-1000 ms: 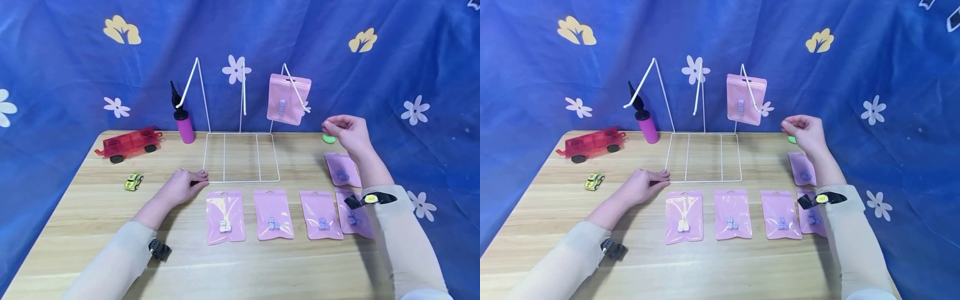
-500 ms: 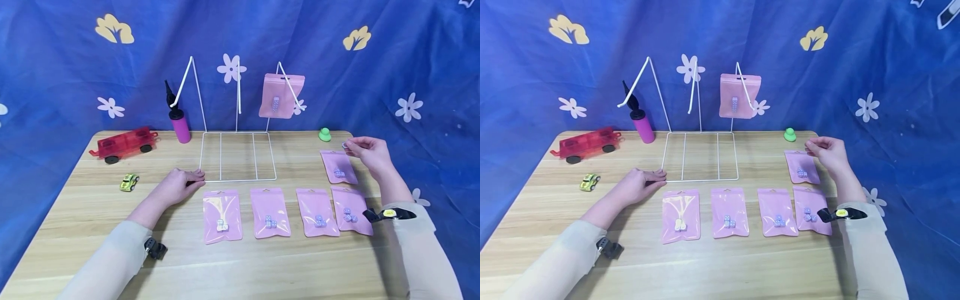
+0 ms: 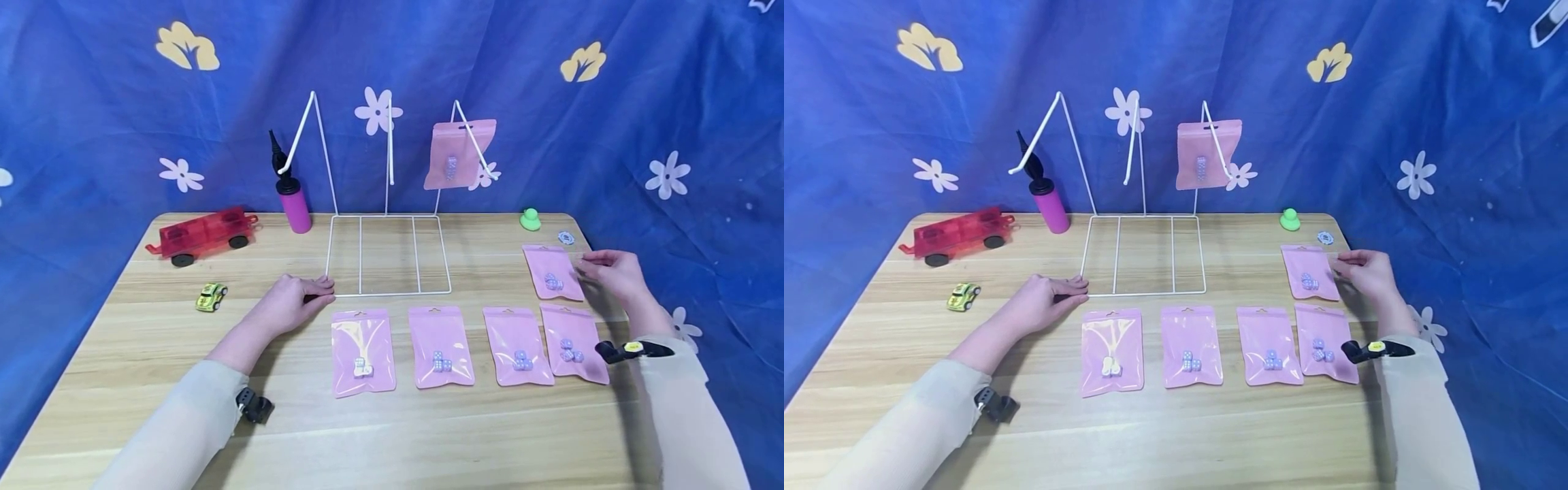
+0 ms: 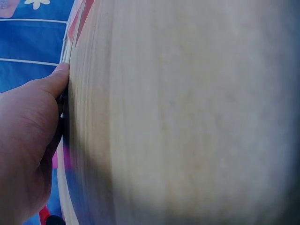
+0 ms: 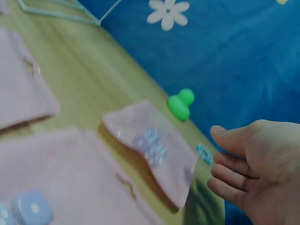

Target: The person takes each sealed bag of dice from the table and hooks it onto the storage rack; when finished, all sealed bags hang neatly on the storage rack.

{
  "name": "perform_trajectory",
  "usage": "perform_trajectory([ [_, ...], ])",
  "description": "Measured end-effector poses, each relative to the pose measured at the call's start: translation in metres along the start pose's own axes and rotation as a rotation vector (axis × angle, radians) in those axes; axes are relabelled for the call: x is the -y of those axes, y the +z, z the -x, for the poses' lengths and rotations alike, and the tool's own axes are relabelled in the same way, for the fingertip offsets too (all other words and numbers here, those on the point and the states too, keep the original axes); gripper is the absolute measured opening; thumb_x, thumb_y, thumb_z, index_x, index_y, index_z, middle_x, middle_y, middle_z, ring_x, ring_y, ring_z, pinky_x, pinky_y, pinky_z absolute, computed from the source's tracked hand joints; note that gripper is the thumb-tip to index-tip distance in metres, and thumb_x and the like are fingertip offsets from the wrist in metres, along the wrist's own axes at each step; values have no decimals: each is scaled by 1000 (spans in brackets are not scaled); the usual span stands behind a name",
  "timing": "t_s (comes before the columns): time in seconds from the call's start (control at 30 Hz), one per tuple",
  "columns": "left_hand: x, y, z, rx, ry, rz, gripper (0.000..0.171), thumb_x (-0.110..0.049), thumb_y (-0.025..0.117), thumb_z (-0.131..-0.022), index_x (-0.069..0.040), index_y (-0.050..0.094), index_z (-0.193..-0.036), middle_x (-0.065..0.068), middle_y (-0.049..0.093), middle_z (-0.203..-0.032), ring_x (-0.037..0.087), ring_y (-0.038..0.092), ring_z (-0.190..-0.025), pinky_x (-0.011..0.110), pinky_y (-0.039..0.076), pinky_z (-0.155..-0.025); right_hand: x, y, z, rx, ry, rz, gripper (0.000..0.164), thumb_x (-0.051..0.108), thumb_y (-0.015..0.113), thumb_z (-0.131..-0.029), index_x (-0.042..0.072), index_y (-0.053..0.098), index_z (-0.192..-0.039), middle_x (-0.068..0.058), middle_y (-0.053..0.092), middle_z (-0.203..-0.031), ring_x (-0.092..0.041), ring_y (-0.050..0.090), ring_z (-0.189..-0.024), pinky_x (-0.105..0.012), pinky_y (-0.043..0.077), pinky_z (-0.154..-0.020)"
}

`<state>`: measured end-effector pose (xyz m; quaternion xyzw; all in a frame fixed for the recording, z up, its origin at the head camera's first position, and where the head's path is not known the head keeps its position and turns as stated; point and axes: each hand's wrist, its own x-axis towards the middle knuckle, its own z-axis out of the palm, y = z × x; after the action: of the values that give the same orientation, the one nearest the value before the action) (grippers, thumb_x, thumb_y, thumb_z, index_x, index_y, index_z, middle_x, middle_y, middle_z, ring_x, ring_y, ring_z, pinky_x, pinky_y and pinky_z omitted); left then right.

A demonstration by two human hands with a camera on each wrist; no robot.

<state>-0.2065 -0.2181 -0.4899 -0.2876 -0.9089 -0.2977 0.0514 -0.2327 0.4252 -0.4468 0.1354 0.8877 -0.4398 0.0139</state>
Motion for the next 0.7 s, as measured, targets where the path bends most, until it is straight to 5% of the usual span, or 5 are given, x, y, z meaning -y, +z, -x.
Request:
perform_trajectory([
  [0.13, -1, 0, 0, 1, -9, 3, 23, -13, 81, -96, -1, 81, -115, 15, 74, -122, 33, 70, -119, 51, 53, -105, -9, 3, 0, 58, 98, 61, 70, 44, 77, -98, -6, 56, -142, -25, 59, -134, -35, 57, -113, -24, 50, -83],
  [0.33, -1, 0, -1, -6, -14, 13, 22, -13, 81, -96, -1, 81, -114, 15, 74, -121, 33, 69, -119, 52, 53, -105, -9, 11, 0, 84, 186, 70, 92, 53, 85, -88, -6, 49, -149, -28, 53, -139, -40, 51, -119, -34, 46, -88],
  [0.7, -1, 1, 1, -10, -18, 7, 22, -13, 81, -96, -1, 81, -115, 15, 74, -122, 32, 70, -119, 52, 53, -105, -7, 28, -9, 10, 198, 117, 63, 27, 83, -94, -14, 59, -137, -29, 59, -129, -36, 58, -106, -29, 49, -74],
])
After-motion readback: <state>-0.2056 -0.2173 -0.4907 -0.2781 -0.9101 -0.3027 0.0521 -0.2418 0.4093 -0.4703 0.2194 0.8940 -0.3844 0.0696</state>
